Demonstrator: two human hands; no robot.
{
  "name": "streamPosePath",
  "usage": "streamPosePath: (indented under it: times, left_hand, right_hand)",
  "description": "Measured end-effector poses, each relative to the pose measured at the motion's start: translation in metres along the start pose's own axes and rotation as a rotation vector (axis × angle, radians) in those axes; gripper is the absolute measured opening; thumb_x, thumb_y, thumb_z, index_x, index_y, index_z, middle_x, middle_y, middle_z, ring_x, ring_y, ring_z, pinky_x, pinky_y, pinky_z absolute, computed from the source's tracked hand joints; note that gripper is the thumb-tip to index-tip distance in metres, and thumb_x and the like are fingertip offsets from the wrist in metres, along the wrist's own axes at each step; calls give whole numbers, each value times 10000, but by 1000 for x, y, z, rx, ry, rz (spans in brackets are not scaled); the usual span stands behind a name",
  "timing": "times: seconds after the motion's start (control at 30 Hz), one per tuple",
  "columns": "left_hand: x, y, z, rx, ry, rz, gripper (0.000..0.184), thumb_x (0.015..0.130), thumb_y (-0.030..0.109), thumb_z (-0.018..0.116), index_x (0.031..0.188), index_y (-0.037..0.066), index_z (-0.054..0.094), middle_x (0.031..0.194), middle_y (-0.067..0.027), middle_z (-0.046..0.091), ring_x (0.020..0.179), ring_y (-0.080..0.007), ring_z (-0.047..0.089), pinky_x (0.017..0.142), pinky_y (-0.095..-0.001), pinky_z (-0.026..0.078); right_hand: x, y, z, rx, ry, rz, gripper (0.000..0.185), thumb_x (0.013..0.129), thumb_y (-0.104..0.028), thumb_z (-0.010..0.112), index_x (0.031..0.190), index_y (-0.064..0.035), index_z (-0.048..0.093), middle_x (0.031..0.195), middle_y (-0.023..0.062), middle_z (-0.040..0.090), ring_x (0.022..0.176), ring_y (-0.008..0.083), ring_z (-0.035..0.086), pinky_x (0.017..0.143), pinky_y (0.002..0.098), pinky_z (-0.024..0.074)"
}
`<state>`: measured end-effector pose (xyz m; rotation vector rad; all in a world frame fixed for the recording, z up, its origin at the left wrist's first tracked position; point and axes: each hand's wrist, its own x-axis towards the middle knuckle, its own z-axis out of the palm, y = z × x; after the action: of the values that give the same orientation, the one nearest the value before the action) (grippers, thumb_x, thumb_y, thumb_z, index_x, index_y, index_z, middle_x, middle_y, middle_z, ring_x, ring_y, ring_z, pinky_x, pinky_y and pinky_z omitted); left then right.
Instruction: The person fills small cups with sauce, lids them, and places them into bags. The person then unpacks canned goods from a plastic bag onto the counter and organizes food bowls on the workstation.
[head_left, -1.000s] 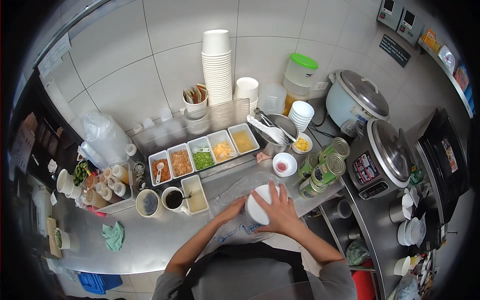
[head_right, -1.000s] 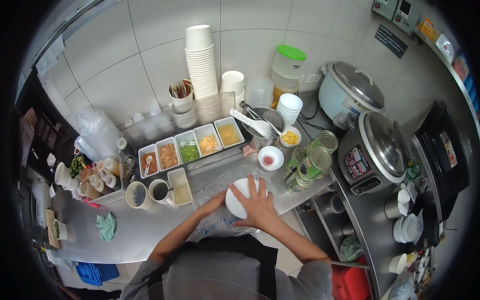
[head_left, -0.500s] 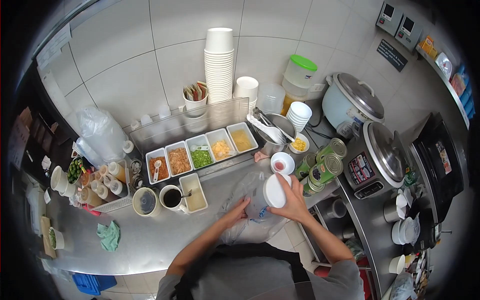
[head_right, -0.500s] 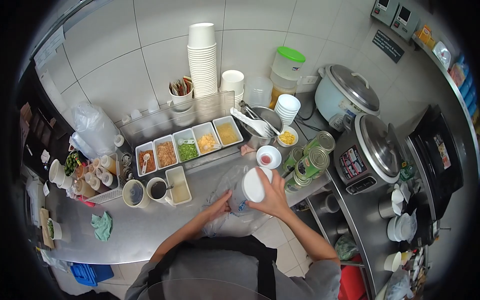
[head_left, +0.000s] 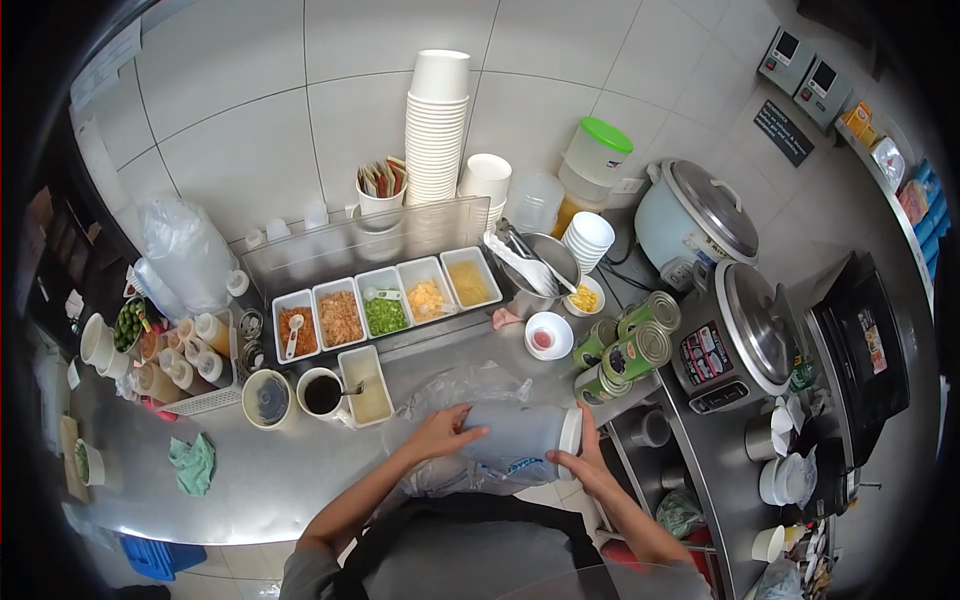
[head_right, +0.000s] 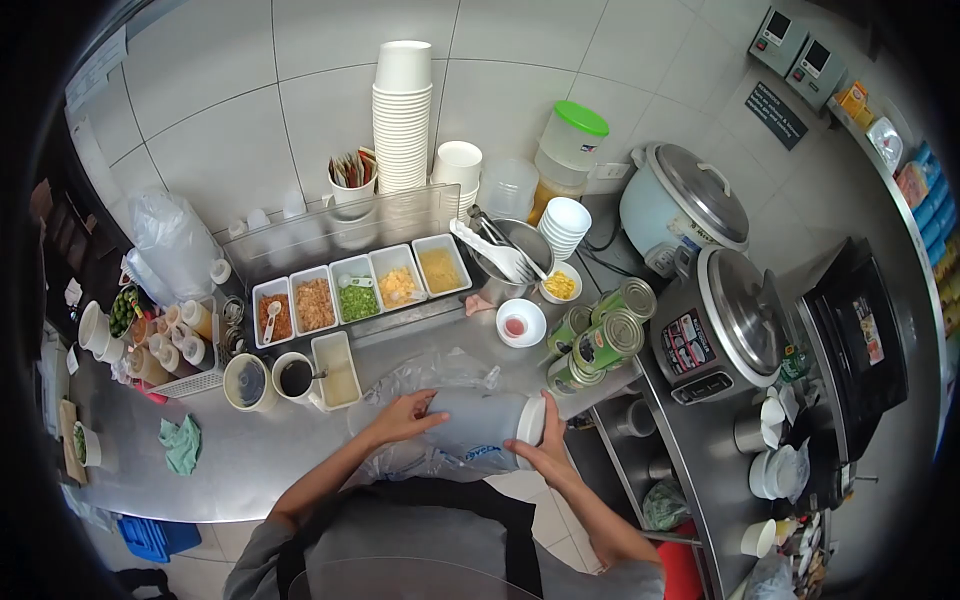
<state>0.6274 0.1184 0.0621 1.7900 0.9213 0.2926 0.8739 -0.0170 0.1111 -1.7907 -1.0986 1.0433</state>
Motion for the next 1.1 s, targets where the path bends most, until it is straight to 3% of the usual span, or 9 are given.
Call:
streamPosePath:
  times: [0.13,0.23,0.33,0.53,0.63,0.77,0.83,0.93,1.1]
  left_hand:
    - [-4,-46,9,-256,-135,108,544,776,394,622,1152,9,542,782,-125,597,752,-242,590,682,-322,457]
    - [-8,-64,24,-19,-149,239,532,786,265,626,1243,24,499,1164,-179,534,1075,-303,511,921,-372,402]
    - [-21,-53,31,575,49,514,727,706,340,701,1308,42,422,1352,-184,357,1245,-353,344,1023,-494,281]
    - [-26,-53,58,734,166,388,1041,555,455,776,1393,117,260,1332,-131,375,1285,-304,296,998,-560,250]
    - [-24,-67,65,710,-4,371,1006,555,456,770,1380,147,282,1255,-119,456,1217,-285,389,969,-549,274]
    - [-44,-98,73,628,-182,336,580,718,330,644,1234,142,457,981,-97,613,986,-267,576,846,-481,414]
    - [-71,-94,53,600,-283,274,292,795,215,535,1071,129,582,854,-110,646,874,-275,634,766,-432,483]
    - [-100,-89,34,614,-298,127,173,768,183,544,891,111,643,853,-136,651,820,-320,639,667,-430,512]
    - [-117,-86,41,522,-179,67,207,749,168,565,919,83,647,871,-164,648,844,-347,626,704,-450,497]
  right_hand:
    - [6,-51,-9,-461,-102,-179,1073,548,-306,787,1419,-182,173,1237,250,292,1167,391,310,1017,440,263]
    - [21,-69,-9,-663,-248,-246,1060,522,-326,791,1404,-222,212,1253,286,268,1156,451,290,1007,483,258]
    - [33,-88,-2,-823,-392,-257,1054,498,-344,787,1391,-277,231,1275,327,234,1125,526,276,993,532,257]
    - [42,-129,11,-1031,-485,-234,1063,477,-359,785,1388,-243,250,1261,297,273,1122,513,299,985,529,279]
    - [58,-128,-4,-929,-397,-308,1034,509,-358,777,1385,-185,256,1299,279,281,1158,427,330,1007,463,287]
    - [73,-132,-23,-537,-253,-165,1031,522,-287,799,1385,-155,252,1250,236,348,1174,362,345,1015,431,284]
    - [73,-143,-23,-730,-189,-247,1021,522,-253,805,1381,-157,261,1230,211,367,1176,349,352,1008,416,303]
    - [101,-111,-28,-823,-156,-509,1104,402,-321,821,1350,-104,298,1170,205,426,1112,378,394,963,459,334]
    - [124,-72,-20,-908,-194,-597,1118,340,-336,791,1328,-120,314,1143,209,392,1057,399,403,940,475,308]
